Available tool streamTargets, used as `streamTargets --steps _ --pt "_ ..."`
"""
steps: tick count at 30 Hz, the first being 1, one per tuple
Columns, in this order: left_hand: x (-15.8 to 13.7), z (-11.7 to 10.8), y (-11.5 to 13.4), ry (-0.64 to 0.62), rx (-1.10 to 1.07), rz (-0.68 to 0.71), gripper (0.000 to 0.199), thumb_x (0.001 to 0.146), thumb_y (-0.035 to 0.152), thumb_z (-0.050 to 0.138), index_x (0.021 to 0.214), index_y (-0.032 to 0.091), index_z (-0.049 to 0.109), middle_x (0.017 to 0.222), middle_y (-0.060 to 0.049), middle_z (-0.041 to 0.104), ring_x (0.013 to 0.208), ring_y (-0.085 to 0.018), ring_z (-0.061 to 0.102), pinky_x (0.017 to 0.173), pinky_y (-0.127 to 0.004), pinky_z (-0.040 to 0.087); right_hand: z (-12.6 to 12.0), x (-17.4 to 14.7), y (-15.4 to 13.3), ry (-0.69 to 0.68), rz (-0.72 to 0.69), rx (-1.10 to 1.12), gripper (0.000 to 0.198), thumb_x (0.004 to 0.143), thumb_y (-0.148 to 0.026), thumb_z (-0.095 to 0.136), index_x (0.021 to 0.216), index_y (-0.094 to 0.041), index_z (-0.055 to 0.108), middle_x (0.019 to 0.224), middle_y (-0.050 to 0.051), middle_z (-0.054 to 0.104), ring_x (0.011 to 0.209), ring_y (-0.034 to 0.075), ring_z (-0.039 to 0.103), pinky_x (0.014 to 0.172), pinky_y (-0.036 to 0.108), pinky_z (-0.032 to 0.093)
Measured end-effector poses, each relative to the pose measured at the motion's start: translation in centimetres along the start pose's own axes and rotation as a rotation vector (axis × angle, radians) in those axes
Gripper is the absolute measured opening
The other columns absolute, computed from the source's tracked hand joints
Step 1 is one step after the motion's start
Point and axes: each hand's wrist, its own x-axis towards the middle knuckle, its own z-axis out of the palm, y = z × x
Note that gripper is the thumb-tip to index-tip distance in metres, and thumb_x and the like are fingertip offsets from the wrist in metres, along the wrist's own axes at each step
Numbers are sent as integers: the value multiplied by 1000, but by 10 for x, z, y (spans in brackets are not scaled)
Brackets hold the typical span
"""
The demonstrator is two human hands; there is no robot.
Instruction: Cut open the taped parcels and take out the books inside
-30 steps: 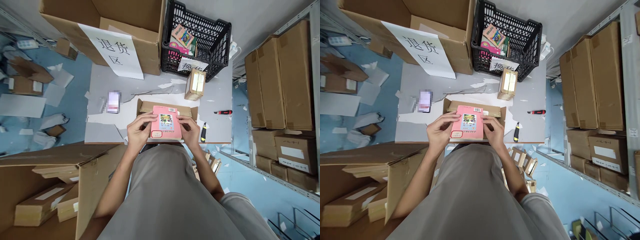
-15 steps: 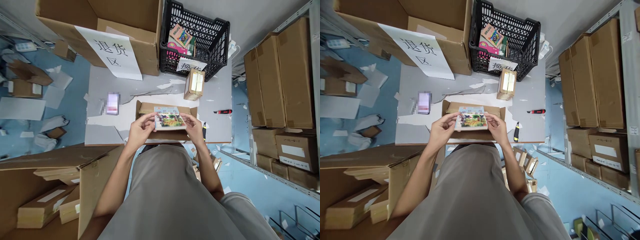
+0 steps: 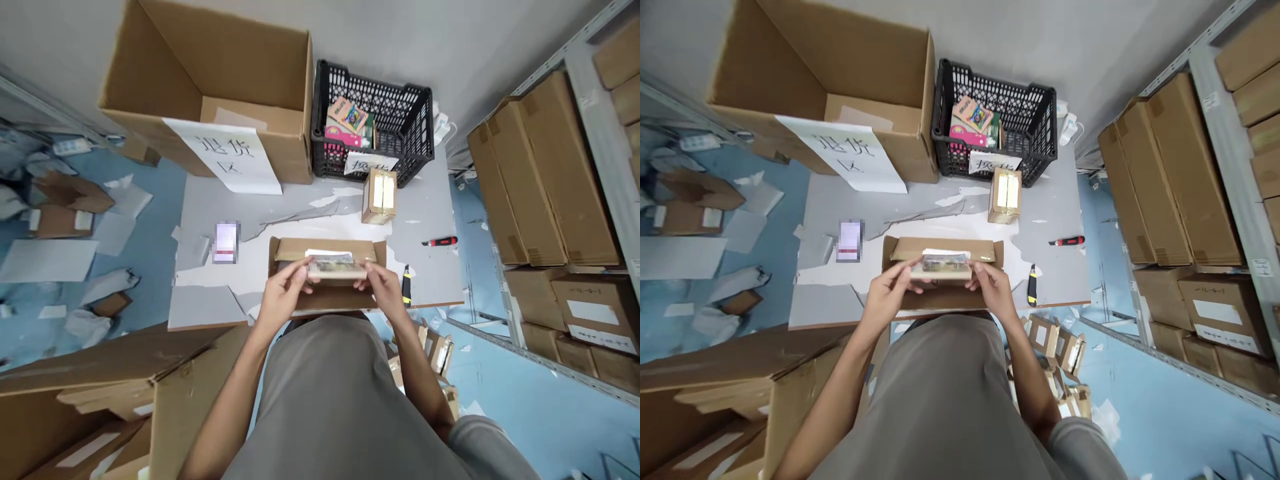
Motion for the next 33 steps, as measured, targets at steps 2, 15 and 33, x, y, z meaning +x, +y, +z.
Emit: streamTargets --steps 2,15,33 --pt "1 0 -4 4 39 -13 81 96 82 71 139 15 81 115 -13 87 63 -18 75 70 -34 68 -5 -3 2 -13 24 17 63 100 -78 71 125 -24 89 79 4 82 65 20 74 67 36 66" --pt "93 30 65 -63 -95 167 71 93 66 81 144 16 75 146 -19 77 121 -35 80 77 -38 75 -12 75 -42 39 -118 254 88 90 -64 90 167 -32 62 175 9 57 164 41 51 100 49 76" --pt "46 -94 -96 437 -21 -289 51 99 59 72 123 15 76 138 -21 79 138 -33 73 127 -52 52 -106 28 127 316 236 103 89 77 -79 89 140 -17 76 149 24 76 144 41 70 129 63 50"
